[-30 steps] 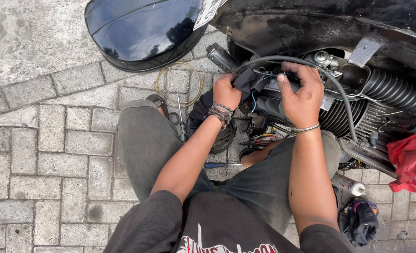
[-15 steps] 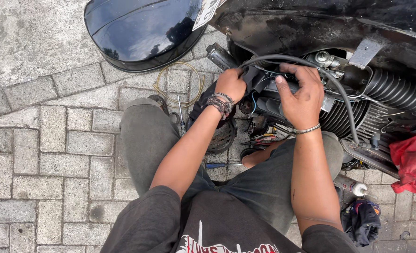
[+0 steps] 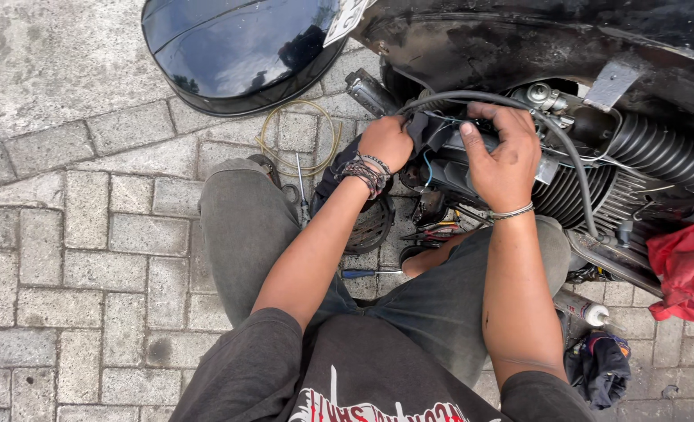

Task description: The person sits on a stool and works on the wiring of a motorcycle engine. They use a screwdriver to manipulate a black electrical component and connect wires within the engine assembly.

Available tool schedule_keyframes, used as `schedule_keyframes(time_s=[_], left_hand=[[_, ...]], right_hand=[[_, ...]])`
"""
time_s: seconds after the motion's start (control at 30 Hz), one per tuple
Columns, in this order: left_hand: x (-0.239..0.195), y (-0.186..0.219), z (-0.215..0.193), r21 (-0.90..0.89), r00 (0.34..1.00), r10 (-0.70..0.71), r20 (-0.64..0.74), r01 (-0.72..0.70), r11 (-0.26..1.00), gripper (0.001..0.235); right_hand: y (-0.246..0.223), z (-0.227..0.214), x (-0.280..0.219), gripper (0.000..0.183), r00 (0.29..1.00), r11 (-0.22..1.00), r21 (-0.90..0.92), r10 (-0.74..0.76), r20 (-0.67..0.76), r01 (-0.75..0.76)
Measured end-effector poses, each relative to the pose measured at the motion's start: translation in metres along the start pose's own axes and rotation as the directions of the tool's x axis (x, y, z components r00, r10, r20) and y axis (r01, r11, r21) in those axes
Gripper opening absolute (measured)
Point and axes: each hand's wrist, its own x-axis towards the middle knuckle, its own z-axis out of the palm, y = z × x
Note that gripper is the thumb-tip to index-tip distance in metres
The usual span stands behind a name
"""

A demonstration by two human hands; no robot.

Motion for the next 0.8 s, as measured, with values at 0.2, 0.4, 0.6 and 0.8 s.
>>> schedule_keyframes(time_s=[0.2,0.4,0.6,0.8], left_hand=[[-0.018,0.035,-0.006,-0.215,0.991,-0.012,-0.135,-0.017,0.977,0.039],[0.004,-0.003,0.011,-0.076,0.989,0.026,-0.146,-0.037,0.996,0.036],[-0.02,0.03,-0.008,0.008,0.987,0.021,-0.157,-0.02,1.0,0.038],[0.003,0.018,0.005,-0.071,0.993,0.065,-0.1,-0.072,0.995,0.037]], right_hand=[[-0.004,-0.001,-0.003,0.014,0.999,0.999,0.042,0.024,-0.02,-0.024],[-0.004,-0.003,-0.003,0.014,1.0,1.0,0.026,0.008,-0.021,-0.007],[-0.005,-0.003,-0.003,0.015,1.0,0.999,0.04,0.019,-0.012,-0.019],[0.003,-0.001,-0.003,0.015,1.0,1.0,0.016,-0.007,-0.01,0.007]])
